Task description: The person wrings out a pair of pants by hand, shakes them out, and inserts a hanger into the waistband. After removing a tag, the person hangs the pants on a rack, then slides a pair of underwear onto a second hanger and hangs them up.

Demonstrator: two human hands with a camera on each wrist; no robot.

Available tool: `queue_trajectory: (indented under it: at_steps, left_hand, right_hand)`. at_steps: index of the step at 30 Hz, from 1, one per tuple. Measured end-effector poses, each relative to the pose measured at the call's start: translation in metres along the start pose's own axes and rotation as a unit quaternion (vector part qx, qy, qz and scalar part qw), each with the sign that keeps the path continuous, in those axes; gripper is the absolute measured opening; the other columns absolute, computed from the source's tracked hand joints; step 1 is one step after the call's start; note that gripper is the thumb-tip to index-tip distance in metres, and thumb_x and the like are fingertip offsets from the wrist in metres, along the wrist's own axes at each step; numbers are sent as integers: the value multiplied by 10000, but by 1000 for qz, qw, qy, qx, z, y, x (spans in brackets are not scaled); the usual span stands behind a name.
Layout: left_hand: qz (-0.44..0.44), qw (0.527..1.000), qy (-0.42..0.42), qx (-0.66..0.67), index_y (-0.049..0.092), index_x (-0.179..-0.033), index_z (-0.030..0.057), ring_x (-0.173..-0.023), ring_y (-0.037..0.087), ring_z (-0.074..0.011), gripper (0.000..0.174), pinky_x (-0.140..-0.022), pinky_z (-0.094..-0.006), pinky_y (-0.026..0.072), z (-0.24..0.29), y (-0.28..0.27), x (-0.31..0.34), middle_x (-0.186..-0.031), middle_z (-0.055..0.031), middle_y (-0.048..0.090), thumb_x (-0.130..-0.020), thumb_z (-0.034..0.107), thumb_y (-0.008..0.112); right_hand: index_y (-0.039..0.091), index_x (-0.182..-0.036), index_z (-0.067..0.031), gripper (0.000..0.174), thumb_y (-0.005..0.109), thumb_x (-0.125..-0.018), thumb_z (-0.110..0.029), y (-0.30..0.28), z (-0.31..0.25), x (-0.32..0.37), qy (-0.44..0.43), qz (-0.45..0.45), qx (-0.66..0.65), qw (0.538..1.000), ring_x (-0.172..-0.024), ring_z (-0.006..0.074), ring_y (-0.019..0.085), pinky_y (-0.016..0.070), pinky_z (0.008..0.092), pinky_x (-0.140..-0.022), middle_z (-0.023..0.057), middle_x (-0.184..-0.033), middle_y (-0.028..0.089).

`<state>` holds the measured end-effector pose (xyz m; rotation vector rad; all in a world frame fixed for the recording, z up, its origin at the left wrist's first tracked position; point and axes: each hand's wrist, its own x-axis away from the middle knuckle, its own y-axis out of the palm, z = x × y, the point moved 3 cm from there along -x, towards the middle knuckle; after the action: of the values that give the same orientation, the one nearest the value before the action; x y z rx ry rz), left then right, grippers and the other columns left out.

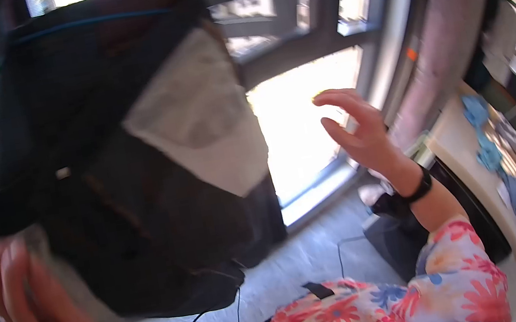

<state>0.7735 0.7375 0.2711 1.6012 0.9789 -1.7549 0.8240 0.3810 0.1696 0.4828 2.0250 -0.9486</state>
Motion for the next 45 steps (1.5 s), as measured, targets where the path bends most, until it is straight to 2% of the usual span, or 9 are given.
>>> queue_trajectory:
  at_steps: [3, 5, 15, 21, 24, 29, 32, 40, 45]
  left_hand:
    - [-286, 930, 105, 204, 579, -933, -42, -775, 553, -231, 109, -648, -283, 446, 26, 26, 76, -896, -138, 566, -840, -42, 522]
    - [-397, 885, -38, 241, 592, -887, -19, -681, 523, -177, 80, -588, -250, 407, 35, 64, 131, -805, -105, 548, -820, -34, 550]
    - [-553, 768, -243, 212, 603, -852, -4, -611, 462, -84, 65, -527, -208, 353, 84, 184, 256, -716, -30, 511, -815, -32, 558]
    - [-581, 683, -351, 268, 605, -862, -15, -599, 440, -44, 56, -502, -183, 323, 160, 281, 299, -709, -3, 492, -819, -26, 572]
    - [-585, 671, -359, 281, 605, -857, -25, -573, 427, -47, 58, -490, -185, 316, 186, 306, 306, -685, -9, 476, -810, -40, 575]
    - [-636, 645, -350, 239, 609, -851, -36, -552, 469, -75, 84, -487, -205, 373, 200, 332, 332, -688, -50, 511, -777, -67, 584]
    - [-652, 626, -372, 209, 608, -853, -34, -569, 467, -71, 69, -494, -196, 367, 194, 331, 349, -691, -43, 509, -796, -54, 575]
    - [-665, 601, -397, 196, 600, -863, -23, -582, 445, -52, 52, -489, -188, 334, 171, 336, 389, -686, -16, 484, -833, -28, 558]
    - [-683, 569, -418, 186, 597, -857, -19, -589, 436, -48, 48, -499, -189, 331, 156, 332, 397, -686, -10, 476, -837, -25, 554]
  right_hand:
    - [611, -975, -35, 225, 573, -792, -161, 7, 81, 94, 272, -84, 17, 958, -884, 238, 579, 461, 324, -789, 125, -928, 622]
    - [619, -963, -38, 220, 571, -784, -157, 3, 133, 159, 363, -80, 28, 928, -806, 222, 585, 471, 320, -749, 120, -884, 627]
    - [649, -886, -62, 223, 614, -714, -199, -52, 336, 326, 594, -181, 151, 769, -782, 248, 637, 494, 335, -694, 121, -839, 658]
    - [599, -1022, -46, 321, 569, -750, -215, -74, 454, 370, 603, -185, 218, 745, -888, 317, 611, 488, 371, -764, 164, -922, 643]
    - [617, -999, -39, 289, 538, -749, -158, -73, 493, 382, 662, -273, 279, 640, -1030, 326, 554, 455, 398, -847, 185, -1078, 592]
    - [642, -999, -92, 275, 442, -830, -177, -72, 565, 392, 557, -377, 435, 599, -1071, 287, 522, 385, 479, -878, 113, -1073, 608]
    - [622, -1055, -95, 276, 442, -850, -140, -79, 594, 397, 548, -449, 464, 532, -1125, 285, 478, 340, 526, -890, 111, -1194, 543]
    - [644, -1043, -122, 258, 517, -819, -144, -84, 604, 410, 475, -585, 513, 412, -1053, 285, 546, 334, 563, -810, 74, -1040, 636]
    - [656, -1011, -111, 246, 579, -778, -128, -82, 601, 411, 485, -590, 507, 398, -962, 271, 600, 368, 547, -770, 76, -1046, 638]
